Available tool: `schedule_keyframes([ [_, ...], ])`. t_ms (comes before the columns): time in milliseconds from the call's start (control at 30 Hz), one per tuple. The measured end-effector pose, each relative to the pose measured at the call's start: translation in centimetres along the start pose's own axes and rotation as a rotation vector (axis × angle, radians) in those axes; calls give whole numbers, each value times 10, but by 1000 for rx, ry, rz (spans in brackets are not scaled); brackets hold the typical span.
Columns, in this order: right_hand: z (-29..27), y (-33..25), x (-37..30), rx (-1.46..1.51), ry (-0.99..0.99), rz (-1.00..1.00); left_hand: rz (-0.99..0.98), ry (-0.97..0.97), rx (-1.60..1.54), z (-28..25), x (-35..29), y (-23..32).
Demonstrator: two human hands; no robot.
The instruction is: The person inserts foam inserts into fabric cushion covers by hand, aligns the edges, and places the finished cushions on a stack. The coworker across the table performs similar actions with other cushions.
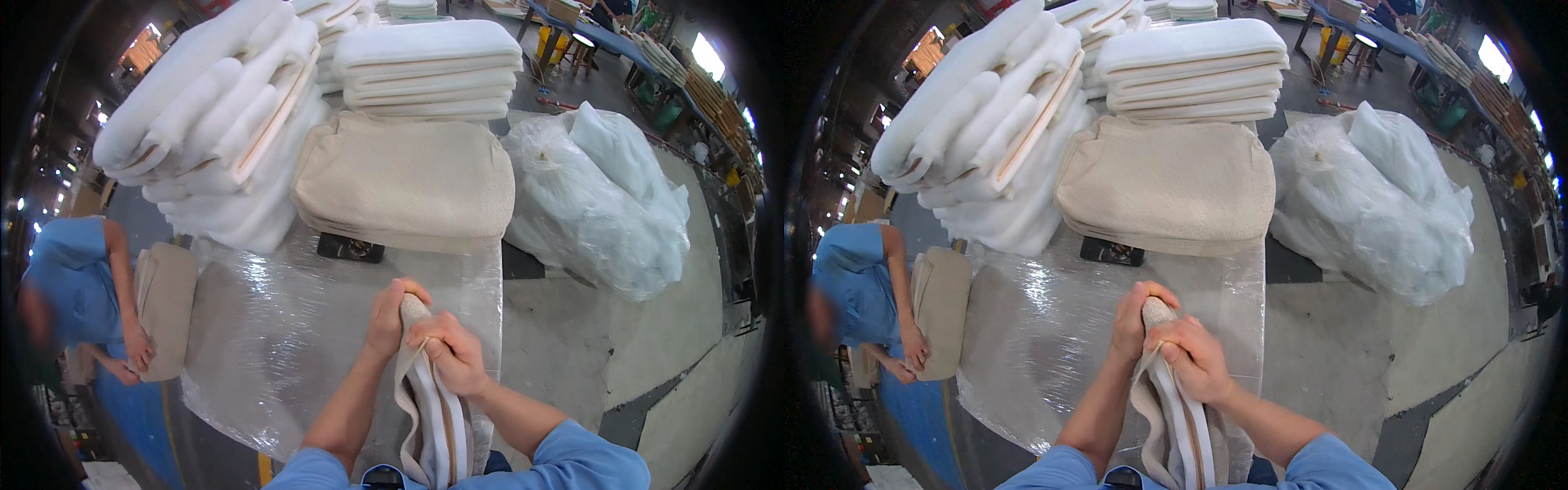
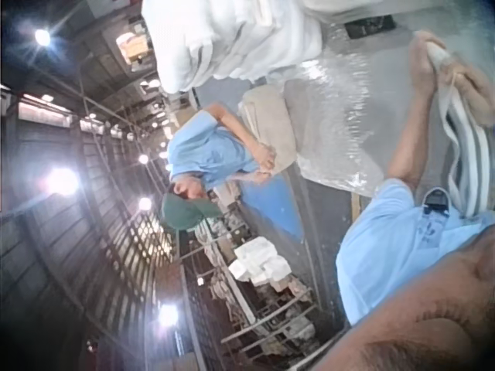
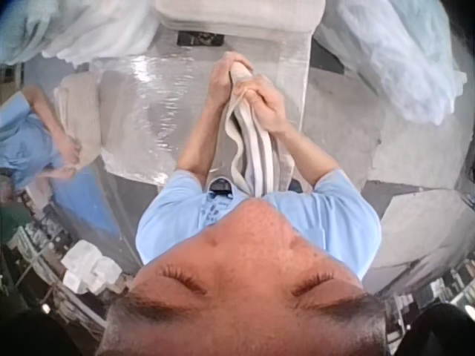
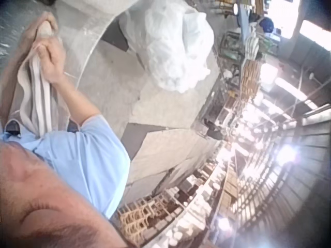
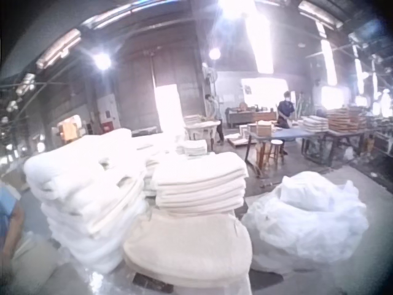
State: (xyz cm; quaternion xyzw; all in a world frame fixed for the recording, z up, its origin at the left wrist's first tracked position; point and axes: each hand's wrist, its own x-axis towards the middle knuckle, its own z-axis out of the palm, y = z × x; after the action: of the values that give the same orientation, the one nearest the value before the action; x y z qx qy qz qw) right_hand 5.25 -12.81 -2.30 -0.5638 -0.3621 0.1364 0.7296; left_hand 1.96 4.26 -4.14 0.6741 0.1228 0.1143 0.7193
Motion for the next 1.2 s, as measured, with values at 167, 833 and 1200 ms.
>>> schedule_keyframes([
  [167, -35, 20, 67, 393, 107, 211, -26, 201, -483, -18, 6, -20],
  [833, 11, 50, 87, -53, -1, 210, -159, 206, -446, 9, 1, -17],
  [1200, -3, -27, 59, -219, 15, 146, -11, 45, -131, 19, -63, 68],
])
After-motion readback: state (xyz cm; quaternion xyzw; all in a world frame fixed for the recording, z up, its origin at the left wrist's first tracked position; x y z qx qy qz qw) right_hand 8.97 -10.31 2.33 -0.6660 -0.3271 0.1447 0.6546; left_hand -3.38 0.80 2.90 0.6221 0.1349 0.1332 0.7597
